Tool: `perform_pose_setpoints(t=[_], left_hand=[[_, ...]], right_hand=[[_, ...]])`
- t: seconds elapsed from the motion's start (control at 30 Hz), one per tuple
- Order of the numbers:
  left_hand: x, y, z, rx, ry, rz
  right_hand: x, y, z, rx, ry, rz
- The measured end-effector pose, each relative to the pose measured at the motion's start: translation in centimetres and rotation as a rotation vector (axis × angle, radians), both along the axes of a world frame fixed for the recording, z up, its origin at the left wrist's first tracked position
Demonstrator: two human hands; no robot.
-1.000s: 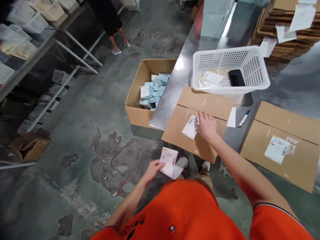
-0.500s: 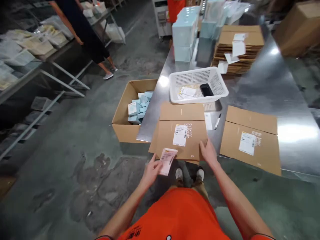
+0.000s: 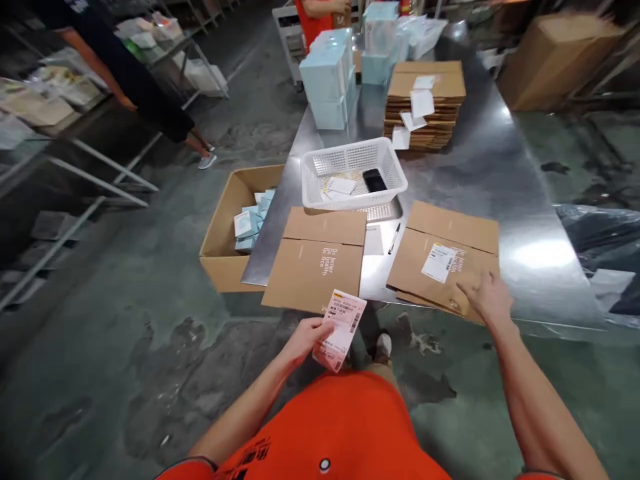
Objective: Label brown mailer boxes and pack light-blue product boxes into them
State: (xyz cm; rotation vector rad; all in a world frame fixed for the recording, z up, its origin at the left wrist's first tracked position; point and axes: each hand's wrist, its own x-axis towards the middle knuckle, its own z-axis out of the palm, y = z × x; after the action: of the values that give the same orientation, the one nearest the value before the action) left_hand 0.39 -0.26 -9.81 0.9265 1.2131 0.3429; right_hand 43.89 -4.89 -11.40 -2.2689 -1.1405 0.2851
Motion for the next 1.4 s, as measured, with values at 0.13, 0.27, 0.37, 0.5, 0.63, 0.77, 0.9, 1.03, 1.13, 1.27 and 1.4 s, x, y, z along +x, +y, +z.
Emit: perform_pose_setpoints(t=[0.13, 0.27, 0.37, 0.5, 0.63, 0.77, 0.9, 1.03, 1.13, 1.27, 1.4], left_hand=[[-0.6, 0.3, -0.1, -0.036, 0.018, 0.065], [-3.0, 1.4, 0.7, 0.225, 0.017, 0.047], [-4.4, 2.7, 0.3, 0.332, -0.014, 0.125], [-5.1, 3.8, -2.6, 0.24, 0.005, 0.26], [-6.0, 4.2, -5.6, 0.196, 0.082, 0.384], [-8.5, 4.3, -7.7, 0.024, -0.009, 0.395], [-12.3, 2.2, -9.3, -0.145, -0.034, 0.294], [-16.8, -1.6, -9.4, -0.2, 0.017, 0.299], [-19.2, -2.2, -8.4, -0.142, 0.061, 0.399], [-19.1, 2.5, -7.3, 0.089, 0.179, 0.474], [-17.0, 7.4, -7.3, 0.428, 0.329, 0.206]], right_hand=[[-15.4, 6.0, 1.3, -0.073, 0.593, 0.635], [-26.5, 7.4, 2.2, -0.182, 0.665, 0.848], [-29.3, 7.3, 1.7, -0.214, 0.668, 0.869], [-30.1, 7.7, 0.4, -0.198, 0.439, 0.863], [-30.2, 10.5, -1.2, -0.163, 0.261, 0.912], [-30.0, 17.0, -2.8, -0.094, -0.015, 0.804], [-29.2, 22.1, -3.8, -0.13, -0.161, 0.774], [-29.8, 21.4, -4.3, -0.148, -0.262, 0.695], [-33.1, 18.7, -5.0, -0.073, -0.321, 0.729], [-38.0, 16.3, -6.2, -0.081, -0.372, 0.809], [-35.3, 15.4, -6.1, -0.094, -0.238, 0.801]])
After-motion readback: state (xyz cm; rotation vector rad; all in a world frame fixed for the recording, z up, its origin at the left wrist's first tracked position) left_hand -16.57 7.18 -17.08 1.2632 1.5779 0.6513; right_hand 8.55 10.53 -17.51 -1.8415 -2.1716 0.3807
